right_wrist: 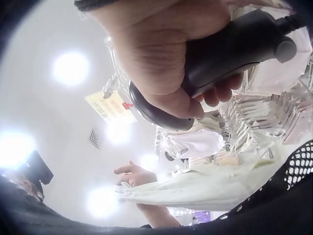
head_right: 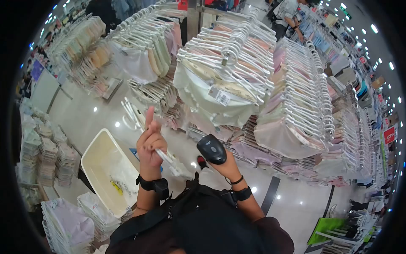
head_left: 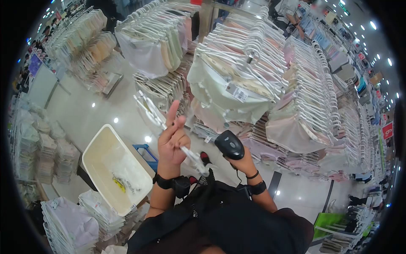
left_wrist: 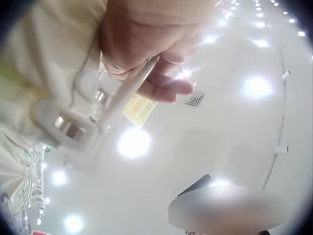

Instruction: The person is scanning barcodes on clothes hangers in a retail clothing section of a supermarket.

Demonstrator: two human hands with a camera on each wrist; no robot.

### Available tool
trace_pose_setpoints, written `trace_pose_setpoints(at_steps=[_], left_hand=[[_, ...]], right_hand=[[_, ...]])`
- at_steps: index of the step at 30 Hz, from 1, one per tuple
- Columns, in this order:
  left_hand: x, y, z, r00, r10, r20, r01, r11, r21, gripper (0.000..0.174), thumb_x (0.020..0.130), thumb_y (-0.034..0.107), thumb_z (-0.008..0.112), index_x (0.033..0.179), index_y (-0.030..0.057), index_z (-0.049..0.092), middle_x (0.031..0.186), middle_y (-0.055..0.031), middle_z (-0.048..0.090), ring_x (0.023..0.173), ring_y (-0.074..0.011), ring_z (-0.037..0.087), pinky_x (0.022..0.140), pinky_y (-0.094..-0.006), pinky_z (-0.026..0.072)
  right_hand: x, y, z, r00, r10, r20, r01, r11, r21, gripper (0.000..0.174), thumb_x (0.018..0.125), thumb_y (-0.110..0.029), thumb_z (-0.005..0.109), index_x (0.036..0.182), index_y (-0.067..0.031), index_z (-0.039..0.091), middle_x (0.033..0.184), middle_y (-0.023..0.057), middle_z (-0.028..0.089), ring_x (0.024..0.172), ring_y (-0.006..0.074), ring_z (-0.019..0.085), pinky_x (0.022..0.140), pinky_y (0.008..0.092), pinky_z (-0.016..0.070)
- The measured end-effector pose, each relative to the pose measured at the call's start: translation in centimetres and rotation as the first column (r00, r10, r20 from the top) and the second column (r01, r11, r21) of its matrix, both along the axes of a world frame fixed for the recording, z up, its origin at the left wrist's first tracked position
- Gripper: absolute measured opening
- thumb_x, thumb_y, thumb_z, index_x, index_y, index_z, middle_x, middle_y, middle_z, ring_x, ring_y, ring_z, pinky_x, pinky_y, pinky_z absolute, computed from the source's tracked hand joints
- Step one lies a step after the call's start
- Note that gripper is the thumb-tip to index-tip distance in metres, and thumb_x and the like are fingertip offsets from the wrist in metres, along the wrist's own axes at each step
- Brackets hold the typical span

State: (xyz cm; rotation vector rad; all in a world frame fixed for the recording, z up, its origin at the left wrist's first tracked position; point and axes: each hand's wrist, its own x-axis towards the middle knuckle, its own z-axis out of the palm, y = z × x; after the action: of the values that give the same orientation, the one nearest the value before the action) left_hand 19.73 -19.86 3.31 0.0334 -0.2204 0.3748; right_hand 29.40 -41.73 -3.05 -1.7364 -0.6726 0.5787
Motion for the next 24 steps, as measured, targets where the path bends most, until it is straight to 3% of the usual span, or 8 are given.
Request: trace_pose_setpoints(at_steps=[1, 2, 3, 5, 6, 10, 18, 24], left_hand=[[0.3, -0.8, 0.4, 0.998, 0.003, -0.056, -0.006, 0.999, -0.050, 0.050, 0.087, 0.000, 0.033, 0.135, 0.0070, 0.022, 0.116, -0.0151, 0.049, 0.050, -0.0027, 0.045, 0.050, -0.0173, 0.0431], [1.0, -1.2, -0.1, 0.985, -0.044, 0.166, 0.040, 0.999, 0.029, 0.055, 0.083, -0.004, 0.035, 0.135, 0.0059, 0.020, 0.133, -0.0190, 0.031, 0.088, -0.0126, 0.056, 0.080, -0.0248, 0.0489], [1.5, -2.0, 0.6, 0.986, -0.034, 0.166, 0.029, 0.999, 0.033, 0.055, 0.083, -0.004, 0.035, 0.135, 0.0059, 0.020, 0.133, -0.0190, 0.031, 0.088, -0.0126, 0.056, 0.080, -0.0248, 0.0489], [2.4, -3.7, 2.3, 1.000, -0.002, 0.008, 0.003, 1.000, -0.018, 0.058, 0.080, -0.007, 0.036, 0.134, 0.0041, 0.020, 0.137, -0.0191, 0.023, 0.119, -0.0253, 0.039, 0.100, -0.0359, 0.0356], [3.1, -4.3, 2.4, 1.000, 0.027, 0.016, -0.027, 0.999, 0.019, 0.059, 0.079, -0.009, 0.036, 0.134, 0.0015, 0.018, 0.139, -0.0208, 0.016, 0.130, -0.0299, 0.017, 0.106, -0.0398, 0.0244], [6.5, -5.8, 2.8, 0.997, 0.070, -0.015, -0.068, 0.993, 0.100, 0.060, 0.076, -0.011, 0.033, 0.133, -0.0034, 0.015, 0.139, -0.0249, 0.010, 0.130, -0.0341, 0.011, 0.109, -0.0434, 0.0132], [13.3, -6.4, 2.2, 0.982, 0.178, -0.057, -0.165, 0.969, 0.186, 0.062, 0.078, -0.008, 0.037, 0.133, -0.0024, 0.010, 0.136, -0.0252, 0.017, 0.128, -0.0361, 0.018, 0.106, -0.0456, 0.0202], [14.8, -7.2, 3.2, 0.970, 0.236, -0.054, -0.220, 0.951, 0.216, 0.064, 0.076, -0.008, 0.038, 0.133, -0.0006, 0.010, 0.136, -0.0252, 0.017, 0.127, -0.0369, 0.020, 0.104, -0.0488, 0.0226]], right_hand=[[0.0, -0.9, 0.1, 0.999, -0.002, 0.044, 0.002, 1.000, -0.006, 0.036, 0.064, -0.008, 0.073, 0.096, -0.0006, 0.058, 0.086, 0.0067, 0.063, 0.076, 0.0120, 0.056, 0.071, 0.0266, 0.0444], [-0.2, -1.5, 0.3, 0.999, -0.032, 0.033, 0.030, 0.998, 0.056, 0.033, 0.062, -0.007, 0.072, 0.092, -0.0007, 0.058, 0.082, 0.0069, 0.063, 0.073, 0.0124, 0.056, 0.069, 0.0265, 0.0444], [0.0, -2.2, 0.4, 0.999, -0.021, 0.033, 0.019, 0.998, 0.059, 0.033, 0.062, -0.007, 0.072, 0.092, -0.0007, 0.058, 0.082, 0.0069, 0.063, 0.073, 0.0124, 0.056, 0.069, 0.0265, 0.0444], [0.4, -3.4, 0.6, 0.998, -0.040, 0.057, 0.037, 0.998, 0.056, 0.034, 0.061, -0.006, 0.072, 0.092, -0.0010, 0.058, 0.082, 0.0075, 0.063, 0.072, 0.0129, 0.057, 0.069, 0.0267, 0.0445], [0.6, -3.9, 0.9, 0.995, -0.065, 0.081, 0.061, 0.997, 0.048, 0.034, 0.061, -0.006, 0.072, 0.092, -0.0006, 0.058, 0.082, 0.0080, 0.063, 0.073, 0.0130, 0.057, 0.069, 0.0267, 0.0446], [2.2, -6.2, 1.7, 0.990, -0.098, 0.105, 0.094, 0.995, 0.046, 0.032, 0.061, -0.005, 0.071, 0.090, 0.0003, 0.058, 0.081, 0.0078, 0.063, 0.072, 0.0135, 0.058, 0.068, 0.0265, 0.0450], [5.6, -11.6, 1.4, 0.996, -0.075, 0.040, 0.075, 0.997, 0.019, 0.034, 0.061, -0.005, 0.071, 0.091, 0.0004, 0.057, 0.079, 0.0079, 0.063, 0.070, 0.0130, 0.058, 0.067, 0.0267, 0.0453], [7.5, -13.1, 0.8, 0.991, -0.021, 0.130, 0.011, 0.997, 0.075, 0.037, 0.061, -0.006, 0.072, 0.094, 0.0005, 0.057, 0.083, 0.0095, 0.063, 0.074, 0.0157, 0.059, 0.069, 0.0278, 0.0457]])
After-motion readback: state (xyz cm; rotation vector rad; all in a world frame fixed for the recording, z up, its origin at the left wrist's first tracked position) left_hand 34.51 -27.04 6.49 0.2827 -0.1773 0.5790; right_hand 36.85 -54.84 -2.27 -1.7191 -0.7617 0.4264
